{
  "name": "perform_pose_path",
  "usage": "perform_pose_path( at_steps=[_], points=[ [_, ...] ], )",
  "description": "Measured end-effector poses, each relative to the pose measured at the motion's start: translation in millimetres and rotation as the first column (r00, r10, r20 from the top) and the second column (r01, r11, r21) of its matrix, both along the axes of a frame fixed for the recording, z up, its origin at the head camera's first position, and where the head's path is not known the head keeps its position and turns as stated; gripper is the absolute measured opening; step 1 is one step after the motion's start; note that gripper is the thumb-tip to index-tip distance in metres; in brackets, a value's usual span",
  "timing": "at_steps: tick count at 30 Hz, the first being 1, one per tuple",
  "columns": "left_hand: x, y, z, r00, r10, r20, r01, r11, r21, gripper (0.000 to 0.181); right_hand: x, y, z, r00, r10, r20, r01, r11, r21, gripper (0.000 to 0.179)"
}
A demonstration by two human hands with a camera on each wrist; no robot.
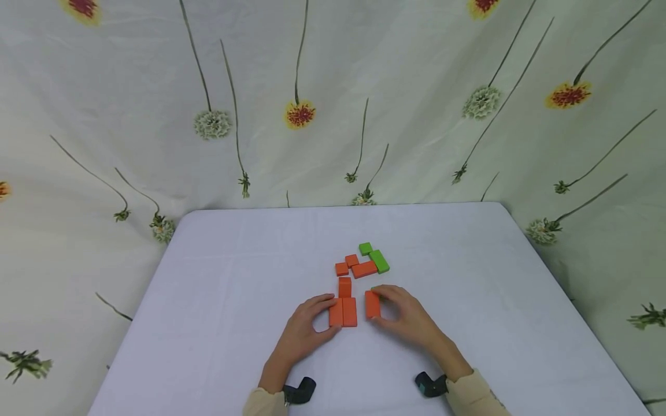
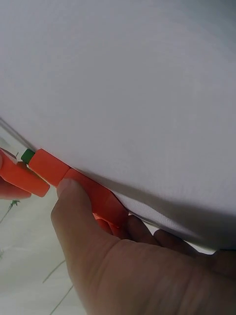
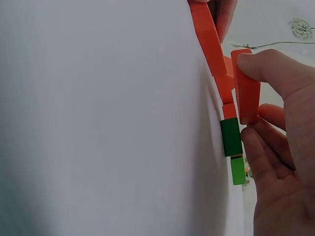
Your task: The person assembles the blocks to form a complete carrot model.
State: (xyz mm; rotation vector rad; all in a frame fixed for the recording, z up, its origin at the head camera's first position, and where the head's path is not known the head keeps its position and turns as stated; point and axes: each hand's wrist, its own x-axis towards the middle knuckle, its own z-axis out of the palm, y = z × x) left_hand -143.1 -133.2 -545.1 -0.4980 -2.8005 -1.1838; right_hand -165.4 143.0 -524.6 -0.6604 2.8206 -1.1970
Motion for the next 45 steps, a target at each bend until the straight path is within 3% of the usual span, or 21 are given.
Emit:
perform_pose_path(
  at_steps=[14, 28, 45],
  points=[
    [0.0, 0.1, -0.8, 1.000, 0.001, -0.011, -0.001, 1.000, 0.005, 0.054, 6.3, -13, -4.3, 0.996, 0.088, 0.016, -0.088, 0.996, -0.015, 0.058],
    [-1.2, 0.6, -1.4, 1.000, 0.008, -0.008, -0.008, 1.000, -0.002, 0.055, 1.1, -16, -12.9, 0.994, 0.105, -0.037, -0.105, 0.994, -0.025, 0.057],
    [-1.2, 4.0, 1.5, 1.000, 0.027, -0.007, -0.028, 1.000, -0.013, 0.056, -0.6, -17, -11.4, 0.996, 0.091, -0.009, -0.092, 0.996, -0.007, 0.058]
  ],
)
